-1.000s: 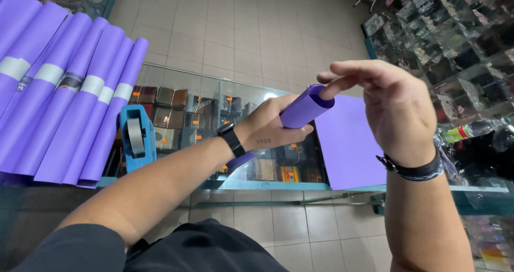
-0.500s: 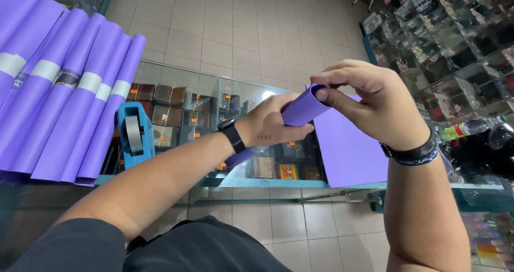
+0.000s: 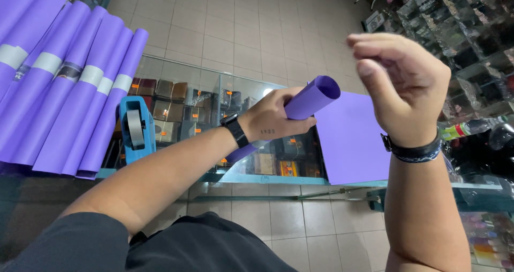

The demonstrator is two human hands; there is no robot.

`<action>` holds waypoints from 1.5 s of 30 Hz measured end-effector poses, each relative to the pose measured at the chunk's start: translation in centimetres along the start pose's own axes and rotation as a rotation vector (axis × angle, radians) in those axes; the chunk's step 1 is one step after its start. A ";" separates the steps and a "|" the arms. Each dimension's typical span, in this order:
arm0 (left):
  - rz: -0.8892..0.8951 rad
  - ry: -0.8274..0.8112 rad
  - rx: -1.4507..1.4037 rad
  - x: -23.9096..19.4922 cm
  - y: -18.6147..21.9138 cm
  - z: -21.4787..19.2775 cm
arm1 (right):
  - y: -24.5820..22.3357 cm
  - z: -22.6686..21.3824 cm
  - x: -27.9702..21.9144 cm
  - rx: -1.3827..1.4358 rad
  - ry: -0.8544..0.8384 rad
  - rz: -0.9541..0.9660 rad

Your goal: Rolling purple paper sheets into tubes and securing them with adhesive tape at a store counter.

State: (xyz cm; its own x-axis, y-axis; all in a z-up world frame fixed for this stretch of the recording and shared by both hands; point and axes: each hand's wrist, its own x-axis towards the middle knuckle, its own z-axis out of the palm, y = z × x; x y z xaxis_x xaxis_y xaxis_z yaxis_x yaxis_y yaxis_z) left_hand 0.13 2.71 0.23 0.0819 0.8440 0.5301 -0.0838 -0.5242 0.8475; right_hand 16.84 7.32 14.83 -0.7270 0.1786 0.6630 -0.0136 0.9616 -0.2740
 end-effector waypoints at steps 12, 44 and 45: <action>0.249 0.055 0.035 1.3 -3.1 -0.7 | 0.2 1.4 -1.5 -0.240 -0.281 -0.114; -0.080 1.063 -0.744 -2.8 -1.5 -13.0 | 4.1 17.4 -20.4 1.692 0.869 1.487; -0.081 1.081 -0.752 -2.8 -1.3 -12.9 | 3.8 17.0 -20.2 1.719 0.847 1.423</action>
State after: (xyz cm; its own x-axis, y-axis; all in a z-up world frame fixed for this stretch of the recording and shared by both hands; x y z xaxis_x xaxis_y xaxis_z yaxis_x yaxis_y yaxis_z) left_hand -12.85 2.46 -2.70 -0.6873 0.7183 -0.1079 -0.6728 -0.5736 0.4673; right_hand 19.80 3.85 -11.50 -0.4765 0.7434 -0.4693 -0.6069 -0.6644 -0.4361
